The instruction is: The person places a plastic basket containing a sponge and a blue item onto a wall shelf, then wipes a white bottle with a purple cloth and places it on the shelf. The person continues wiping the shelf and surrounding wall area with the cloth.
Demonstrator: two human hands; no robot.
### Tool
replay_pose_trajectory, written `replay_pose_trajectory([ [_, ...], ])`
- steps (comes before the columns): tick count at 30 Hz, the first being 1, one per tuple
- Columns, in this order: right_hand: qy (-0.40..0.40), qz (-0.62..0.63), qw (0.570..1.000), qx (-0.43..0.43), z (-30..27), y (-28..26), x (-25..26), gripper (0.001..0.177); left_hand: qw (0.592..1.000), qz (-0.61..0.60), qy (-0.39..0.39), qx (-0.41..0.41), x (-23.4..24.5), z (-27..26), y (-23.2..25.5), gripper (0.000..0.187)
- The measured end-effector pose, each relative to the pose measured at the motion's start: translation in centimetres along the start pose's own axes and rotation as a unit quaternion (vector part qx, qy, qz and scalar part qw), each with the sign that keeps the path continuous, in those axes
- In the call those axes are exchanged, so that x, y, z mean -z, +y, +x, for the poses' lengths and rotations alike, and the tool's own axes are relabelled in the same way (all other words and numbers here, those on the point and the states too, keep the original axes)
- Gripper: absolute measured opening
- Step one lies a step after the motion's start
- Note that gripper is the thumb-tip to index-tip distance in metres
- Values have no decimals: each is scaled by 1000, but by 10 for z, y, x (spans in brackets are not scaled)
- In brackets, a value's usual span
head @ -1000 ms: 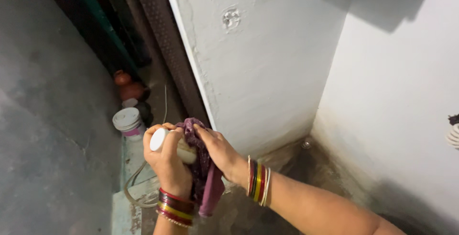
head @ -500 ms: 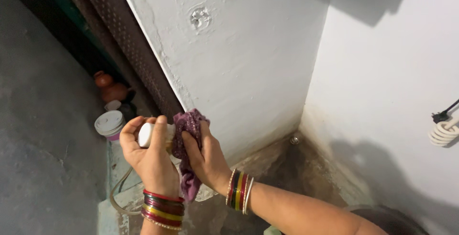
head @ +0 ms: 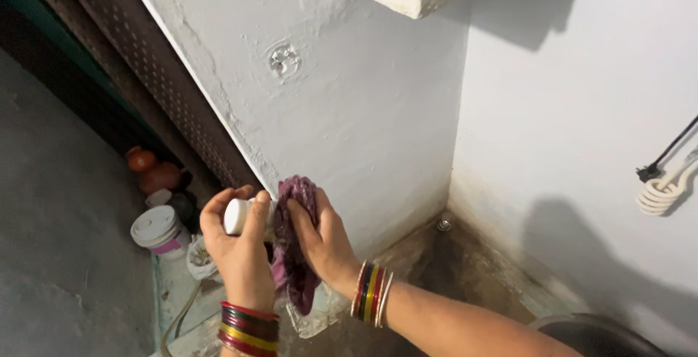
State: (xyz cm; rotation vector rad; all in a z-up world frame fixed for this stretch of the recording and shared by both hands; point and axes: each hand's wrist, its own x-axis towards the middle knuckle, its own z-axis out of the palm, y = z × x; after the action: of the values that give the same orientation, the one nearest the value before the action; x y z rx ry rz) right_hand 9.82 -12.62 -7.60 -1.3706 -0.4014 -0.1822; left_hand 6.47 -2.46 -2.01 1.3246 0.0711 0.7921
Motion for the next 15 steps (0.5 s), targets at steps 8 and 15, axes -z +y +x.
replay_pose_trajectory([
  [8, -33, 60, 993, -93, 13, -6, 7, 40, 996, -27, -81, 18, 4, -9, -29, 46],
  [15, -97, -309, 946, -16, 19, -30, 41, 48, 997, -46, -34, 58, 37, -10, -49, 40],
])
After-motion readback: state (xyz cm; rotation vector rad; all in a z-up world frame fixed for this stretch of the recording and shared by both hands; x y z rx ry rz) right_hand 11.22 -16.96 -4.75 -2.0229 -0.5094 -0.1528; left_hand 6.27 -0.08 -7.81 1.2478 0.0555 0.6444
